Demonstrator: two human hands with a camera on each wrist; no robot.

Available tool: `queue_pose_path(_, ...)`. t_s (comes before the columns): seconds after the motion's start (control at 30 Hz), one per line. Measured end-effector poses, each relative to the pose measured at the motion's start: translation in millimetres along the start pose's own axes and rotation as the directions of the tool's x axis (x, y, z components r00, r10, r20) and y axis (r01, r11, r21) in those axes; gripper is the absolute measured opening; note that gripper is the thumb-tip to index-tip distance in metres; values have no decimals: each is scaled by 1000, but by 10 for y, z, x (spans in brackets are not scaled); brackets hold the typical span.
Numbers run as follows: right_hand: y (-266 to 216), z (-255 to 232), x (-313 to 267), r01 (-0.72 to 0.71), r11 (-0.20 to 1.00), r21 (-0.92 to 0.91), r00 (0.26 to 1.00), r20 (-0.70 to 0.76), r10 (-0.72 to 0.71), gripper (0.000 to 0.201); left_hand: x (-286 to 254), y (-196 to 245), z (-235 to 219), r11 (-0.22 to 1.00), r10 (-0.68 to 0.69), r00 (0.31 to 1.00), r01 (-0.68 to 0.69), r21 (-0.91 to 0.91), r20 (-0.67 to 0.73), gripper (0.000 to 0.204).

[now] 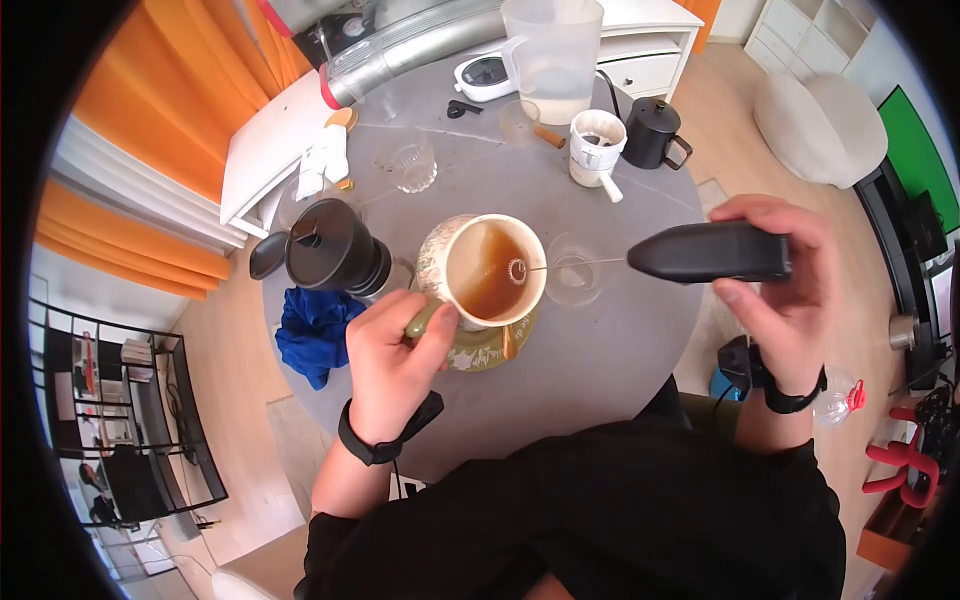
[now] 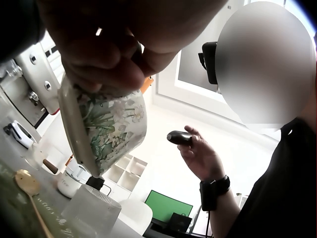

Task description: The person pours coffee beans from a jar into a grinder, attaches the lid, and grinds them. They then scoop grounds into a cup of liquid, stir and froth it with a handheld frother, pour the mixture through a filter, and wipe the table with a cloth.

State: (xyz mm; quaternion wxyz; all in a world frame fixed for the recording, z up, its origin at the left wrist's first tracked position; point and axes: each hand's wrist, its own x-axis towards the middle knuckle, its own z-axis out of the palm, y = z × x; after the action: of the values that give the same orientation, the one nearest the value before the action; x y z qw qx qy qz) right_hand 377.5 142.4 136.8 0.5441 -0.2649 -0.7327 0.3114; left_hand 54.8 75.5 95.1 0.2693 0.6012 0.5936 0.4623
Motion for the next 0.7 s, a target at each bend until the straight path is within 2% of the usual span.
queue_pose_path(0.03,15,28,22,37,999,-38,997,73,-34,57,25,-24,24,1000,3,1000,-3,2,6,20)
queue_pose_path(0.1,47,122,58,59,998,-30,994,90,-56,61,57,-106,76,978,102,994,-107,182,36,16)
queue_pose_path(0.13,71,170,81,83,996,19,990,109,-85,62,60,-41,144,992,71,997,-72,103,8,15)
queue_pose_path(0.2,132,265,121,110,985,133,982,140,-129,69,60,-43,211,989,99,995,-98,107,-5,16)
queue_pose_path(0.23,203,335,135,110,985,133,982,138,-128,69,61,-48,234,986,128,992,-125,109,-22,16)
queue_pose_path(0.3,349,446,161,272,947,172,948,121,-294,72,64,-54,275,985,129,991,-126,120,-21,16)
queue_pose_path(0.33,361,440,178,271,957,100,937,199,-286,68,64,-58,288,984,129,991,-125,128,-22,17)
queue_pose_path(0.37,387,450,209,271,957,100,937,199,-286,68,63,-62,297,984,129,991,-125,129,-22,17)
queue_pose_path(0.43,469,523,289,402,914,-53,883,289,-371,67,65,-72,309,983,114,993,-110,146,-18,16)
queue_pose_path(0.5,567,668,348,400,916,18,880,271,-389,65,83,-110,296,988,97,995,-92,126,-32,16)
queue_pose_path(0.57,567,823,440,235,948,217,943,186,-276,63,105,-167,274,992,81,995,-75,106,-51,16)
queue_pose_path(0.67,436,945,640,244,958,150,929,245,-275,67,165,-172,207,988,114,989,-102,119,-99,15)
queue_pose_path(0.7,411,990,712,252,960,122,922,271,-276,69,178,-104,178,1000,19,996,-19,5,-92,15)
